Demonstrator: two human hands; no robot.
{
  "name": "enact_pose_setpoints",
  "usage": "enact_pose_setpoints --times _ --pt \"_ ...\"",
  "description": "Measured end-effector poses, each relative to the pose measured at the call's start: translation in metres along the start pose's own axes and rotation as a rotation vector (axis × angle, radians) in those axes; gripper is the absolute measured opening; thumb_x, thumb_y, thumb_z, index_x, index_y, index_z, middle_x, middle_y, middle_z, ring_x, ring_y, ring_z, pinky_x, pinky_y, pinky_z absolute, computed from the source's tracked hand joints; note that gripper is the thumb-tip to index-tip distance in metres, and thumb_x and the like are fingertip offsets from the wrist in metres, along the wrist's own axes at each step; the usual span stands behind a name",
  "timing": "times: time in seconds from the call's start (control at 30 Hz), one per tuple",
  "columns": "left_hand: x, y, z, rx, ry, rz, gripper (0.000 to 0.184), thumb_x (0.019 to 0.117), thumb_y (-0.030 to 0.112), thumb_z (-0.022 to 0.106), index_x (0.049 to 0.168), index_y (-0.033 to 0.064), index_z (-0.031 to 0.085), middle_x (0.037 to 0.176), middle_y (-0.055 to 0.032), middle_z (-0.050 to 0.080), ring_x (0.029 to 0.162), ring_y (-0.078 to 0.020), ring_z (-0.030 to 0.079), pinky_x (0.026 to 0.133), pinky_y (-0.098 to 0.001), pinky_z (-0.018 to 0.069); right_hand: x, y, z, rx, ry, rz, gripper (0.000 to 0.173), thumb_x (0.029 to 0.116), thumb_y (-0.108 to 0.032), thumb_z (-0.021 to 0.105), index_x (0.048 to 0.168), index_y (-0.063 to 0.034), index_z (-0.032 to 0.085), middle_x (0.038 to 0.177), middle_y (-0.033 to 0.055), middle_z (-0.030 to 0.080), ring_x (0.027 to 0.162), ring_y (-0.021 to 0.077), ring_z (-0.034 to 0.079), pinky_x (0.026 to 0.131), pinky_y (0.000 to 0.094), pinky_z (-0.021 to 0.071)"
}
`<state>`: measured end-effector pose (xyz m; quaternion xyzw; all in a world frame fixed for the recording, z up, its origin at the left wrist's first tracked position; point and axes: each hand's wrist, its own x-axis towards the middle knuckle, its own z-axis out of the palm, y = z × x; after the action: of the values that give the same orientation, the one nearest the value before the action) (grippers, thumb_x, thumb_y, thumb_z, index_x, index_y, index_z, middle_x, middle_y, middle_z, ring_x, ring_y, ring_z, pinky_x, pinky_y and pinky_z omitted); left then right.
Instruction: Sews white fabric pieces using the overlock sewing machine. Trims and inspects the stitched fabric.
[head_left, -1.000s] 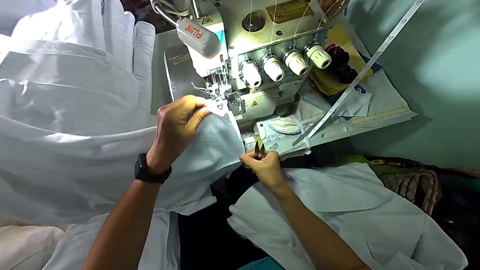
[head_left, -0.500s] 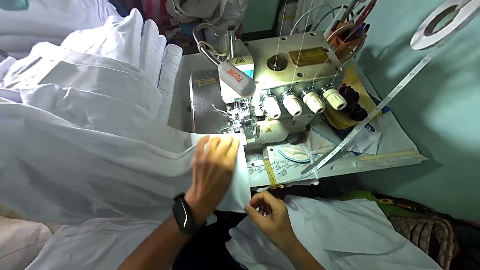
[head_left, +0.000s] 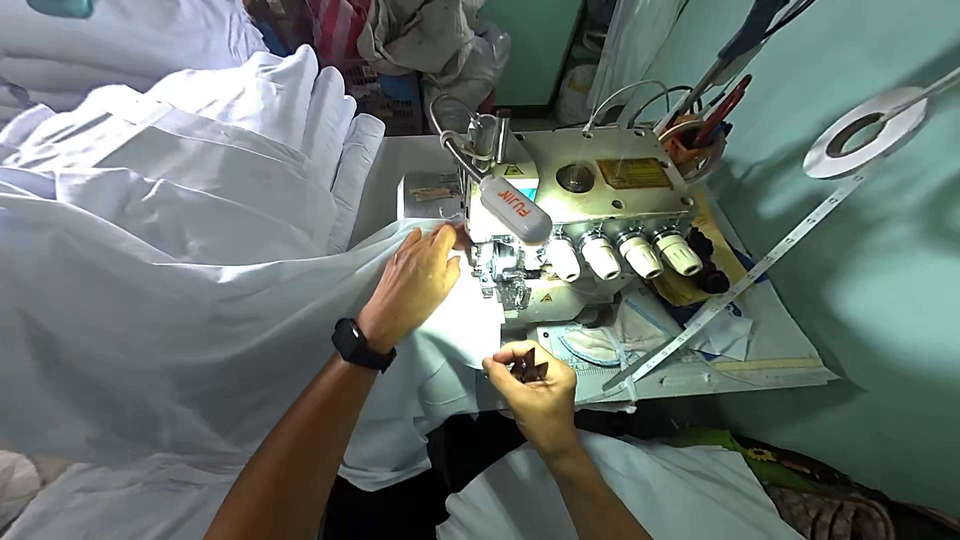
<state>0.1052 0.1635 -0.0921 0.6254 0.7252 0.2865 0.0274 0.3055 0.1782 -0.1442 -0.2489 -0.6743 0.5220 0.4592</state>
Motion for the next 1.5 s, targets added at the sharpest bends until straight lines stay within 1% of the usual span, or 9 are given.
enact_pose_setpoints --times 0.13,0.33,0.5,0.6,0.7,0.83,1.0,1.27,1.5 --pt "0.028 -0.016 -0.001 -0.038 -0.004 -0.126 0.029 0.0996 0.012 0.058 0.124 -0.0037 0.063 0.114 -0.0241 0.069 0.112 -0.0434 0.064 0.097 -0.0593 0.0482 0.026 0.010 0.006 -0.132 0.024 -0.173 0.011 0.0859 0.000 0.067 0.089 0.0065 0.076 0.077 0.0050 0.074 0.066 -0.0041 0.064 0.063 0.0111 0.0533" --pt "0.061 -0.049 -0.007 -0.067 0.026 -0.339 0.050 0.1011 0.025 0.060 0.141 -0.0035 0.050 0.138 -0.0267 0.058 0.135 -0.0428 0.051 0.114 -0.0682 0.0281 0.036 0.019 0.015 -0.488 0.121 -0.327 0.016 0.0840 -0.009 0.067 0.089 0.0000 0.080 0.069 0.0082 0.072 0.054 0.0089 0.061 0.052 0.0242 0.0476" --pt "0.049 -0.050 -0.022 -0.303 0.199 -0.489 0.062 0.0978 0.012 0.063 0.151 -0.0043 0.036 0.128 -0.0297 0.063 0.117 -0.0396 0.064 0.102 -0.0546 0.0496 0.014 0.018 -0.003 -0.254 -0.048 -0.334 0.015 0.0910 -0.004 0.065 0.087 0.0064 0.075 0.072 0.0089 0.072 0.063 -0.0011 0.062 0.063 0.0111 0.0509" --pt "0.009 -0.023 -0.051 -0.296 0.275 -0.334 0.067 0.0974 0.012 0.062 0.155 -0.0007 0.029 0.098 -0.0127 0.068 0.081 -0.0135 0.064 0.076 -0.0321 0.0541 -0.004 0.028 -0.021 -0.343 -0.151 -0.314 0.016 0.0906 -0.008 0.066 0.084 0.0025 0.075 0.071 0.0086 0.071 0.062 0.0022 0.062 0.061 0.0137 0.0495" --pt "-0.056 0.001 -0.066 -0.139 0.253 0.013 0.040 0.1007 0.009 0.056 0.137 -0.0080 0.051 0.097 -0.0142 0.067 0.075 -0.0125 0.061 0.068 -0.0262 0.0516 -0.010 0.031 -0.028 -0.390 -0.223 -0.264 0.025 0.0900 -0.023 0.071 0.090 0.0014 0.076 0.067 0.0062 0.067 0.055 0.0052 0.054 0.054 0.0188 0.0446" --pt "-0.129 0.006 -0.048 -0.033 0.315 0.223 0.019 0.1019 0.005 0.057 0.099 -0.0034 0.074 0.099 -0.0144 0.071 0.099 -0.0158 0.067 0.091 -0.0241 0.0527 -0.008 0.009 -0.012 -0.449 -0.258 -0.335 0.072 0.0997 -0.065 0.046 0.099 0.0023 0.072 0.066 0.0057 0.062 0.054 0.0098 0.052 0.052 0.0249 0.0425" --pt "-0.187 0.022 -0.027 0.078 0.494 0.187 0.010 0.1027 0.006 0.059 0.104 0.0024 0.069 0.101 -0.0099 0.069 0.100 -0.0142 0.066 0.091 -0.0214 0.0528 -0.017 -0.001 0.022 -0.375 -0.286 -0.578 0.029 0.1027 -0.027 0.061 0.102 0.0012 0.069 0.081 0.0121 0.066 0.074 0.0172 0.063 0.067 0.0253 0.0497" --pt "-0.206 0.052 -0.019 0.073 0.532 0.123 0.006 0.1009 0.003 0.061 0.102 0.0012 0.067 0.100 -0.0100 0.066 0.100 -0.0139 0.065 0.092 -0.0195 0.0521 -0.029 -0.013 0.055 -0.361 -0.254 -0.710 0.021 0.0994 -0.014 0.064 0.094 0.0031 0.075 0.080 0.0137 0.072 0.069 0.0178 0.066 0.062 0.0251 0.0509" --pt "-0.191 0.092 -0.005 0.129 0.052 -0.089 0.051 0.0999 0.054 0.053 0.109 0.0100 0.077 0.126 -0.0119 0.071 0.120 -0.0293 0.066 0.102 -0.0469 0.0503 -0.014 0.001 -0.007 -0.564 -0.208 -0.325 0.043 0.0874 -0.033 0.076 0.107 0.0057 0.073 0.090 0.0182 0.070 0.071 0.0231 0.066 0.058 0.0338 0.0517"
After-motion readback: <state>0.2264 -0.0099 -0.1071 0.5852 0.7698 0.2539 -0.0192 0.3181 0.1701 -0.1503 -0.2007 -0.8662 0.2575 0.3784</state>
